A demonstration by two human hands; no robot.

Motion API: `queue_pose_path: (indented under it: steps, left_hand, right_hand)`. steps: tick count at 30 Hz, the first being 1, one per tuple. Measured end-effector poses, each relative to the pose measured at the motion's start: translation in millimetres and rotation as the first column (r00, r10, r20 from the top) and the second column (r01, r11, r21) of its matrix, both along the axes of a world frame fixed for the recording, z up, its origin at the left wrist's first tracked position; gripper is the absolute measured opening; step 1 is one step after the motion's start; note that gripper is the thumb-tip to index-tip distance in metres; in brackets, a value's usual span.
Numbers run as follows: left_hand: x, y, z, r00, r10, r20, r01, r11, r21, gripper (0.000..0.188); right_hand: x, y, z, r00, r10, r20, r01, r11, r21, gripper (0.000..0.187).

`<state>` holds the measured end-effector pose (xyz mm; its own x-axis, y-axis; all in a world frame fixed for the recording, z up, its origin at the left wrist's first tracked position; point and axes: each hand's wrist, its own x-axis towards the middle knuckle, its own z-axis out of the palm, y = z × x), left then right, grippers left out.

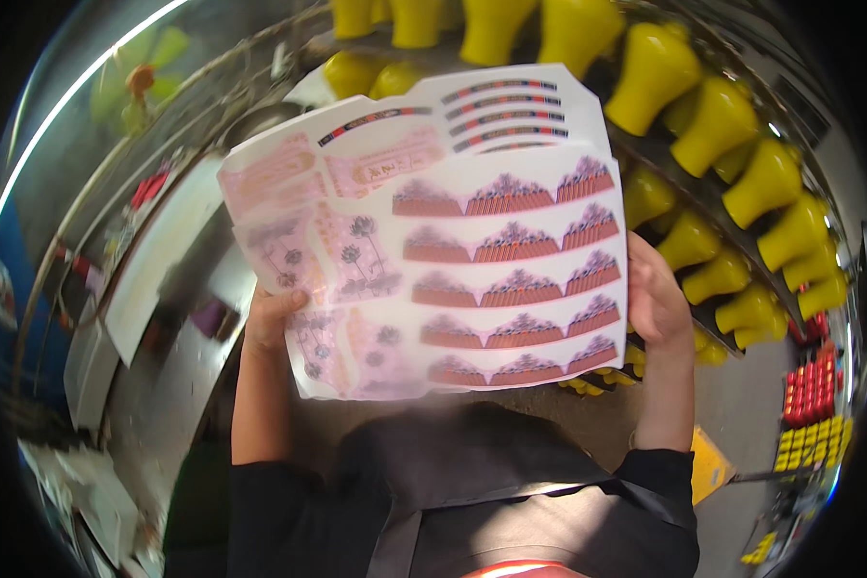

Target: The person retrieves a sheet of stickers from a shelf, tears off individual stickers, and places them into a tray. They then wipe the countertop with a cloth.

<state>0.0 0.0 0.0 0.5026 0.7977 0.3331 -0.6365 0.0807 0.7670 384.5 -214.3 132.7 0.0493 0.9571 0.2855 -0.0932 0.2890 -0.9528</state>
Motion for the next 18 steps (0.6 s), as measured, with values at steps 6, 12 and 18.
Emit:
queue_pose_path:
  steps: [6,12,18]
  left_hand:
    - [-107.3,-39.7,-79.2,0.97,0.159,-0.181,-0.197,0.956,-0.216,0.073]
    - [-160.7,-100.0,-114.0,0.934,0.25,-0.255,-0.34,0.842,-0.418,0.074]
    - [-149.4,-186.0,-107.4,0.834,0.527,0.162,-0.418,0.797,-0.436,0.101]
  right_hand:
    - [-76.9,111.4,-81.0,0.983,0.121,-0.135,-0.167,0.898,-0.408,0.04]
    - [-125.8,133.6,-136.7,0.978,0.21,0.003,-0.193,0.903,-0.384,0.033]
    - [-113.8,154.9,-164.0,0.917,0.294,-0.27,-0.384,0.832,-0.401,0.029]
